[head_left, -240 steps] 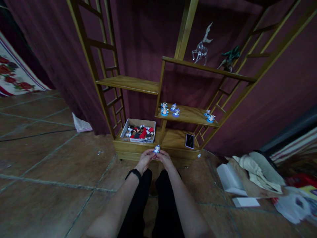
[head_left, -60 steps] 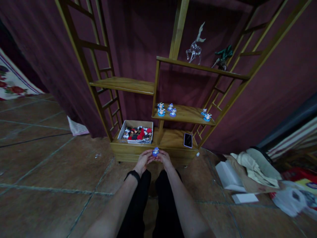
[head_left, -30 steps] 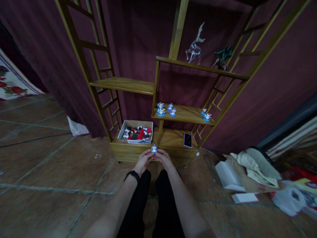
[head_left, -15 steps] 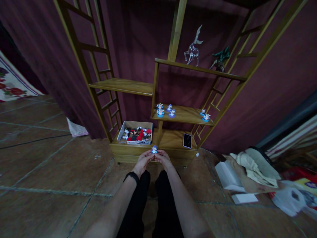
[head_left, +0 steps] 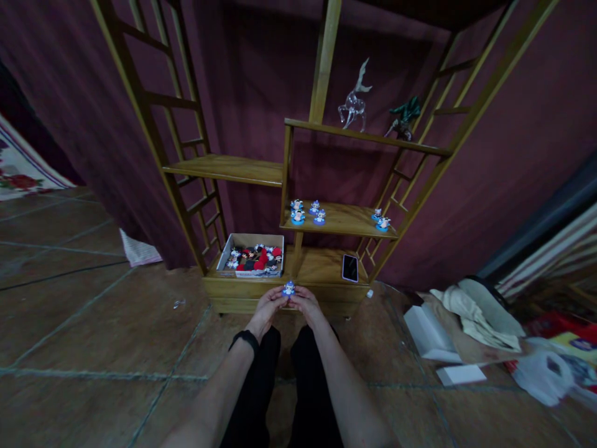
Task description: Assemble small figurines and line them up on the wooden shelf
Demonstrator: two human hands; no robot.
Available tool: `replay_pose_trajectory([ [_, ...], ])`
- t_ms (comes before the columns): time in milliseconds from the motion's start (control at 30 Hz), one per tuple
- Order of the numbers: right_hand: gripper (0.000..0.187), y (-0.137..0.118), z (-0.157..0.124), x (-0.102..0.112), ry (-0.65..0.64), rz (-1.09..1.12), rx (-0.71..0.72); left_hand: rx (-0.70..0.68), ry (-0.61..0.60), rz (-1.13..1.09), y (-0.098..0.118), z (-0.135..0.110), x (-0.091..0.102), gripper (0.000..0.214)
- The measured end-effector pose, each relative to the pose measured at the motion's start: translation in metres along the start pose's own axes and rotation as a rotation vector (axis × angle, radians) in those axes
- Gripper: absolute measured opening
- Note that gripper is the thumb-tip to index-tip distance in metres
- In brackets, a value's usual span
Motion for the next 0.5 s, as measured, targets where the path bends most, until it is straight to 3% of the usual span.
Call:
replay_pose_trajectory([
  [500,0.039,-0.008,-0.01,-0.001,-0.058,0.003,0.003,-0.02,-0.069,0.085,-0.003,0.0,-0.001,0.049],
])
Point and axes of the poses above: each hand's wrist, its own z-axis towards the middle knuckle, its own x-axis out of the back of the hand, y = z × x, the point moved 1 cm from there along z, towards the middle knuckle, and after that the axes turned 13 degrees about -x, right-handed, at the moved point
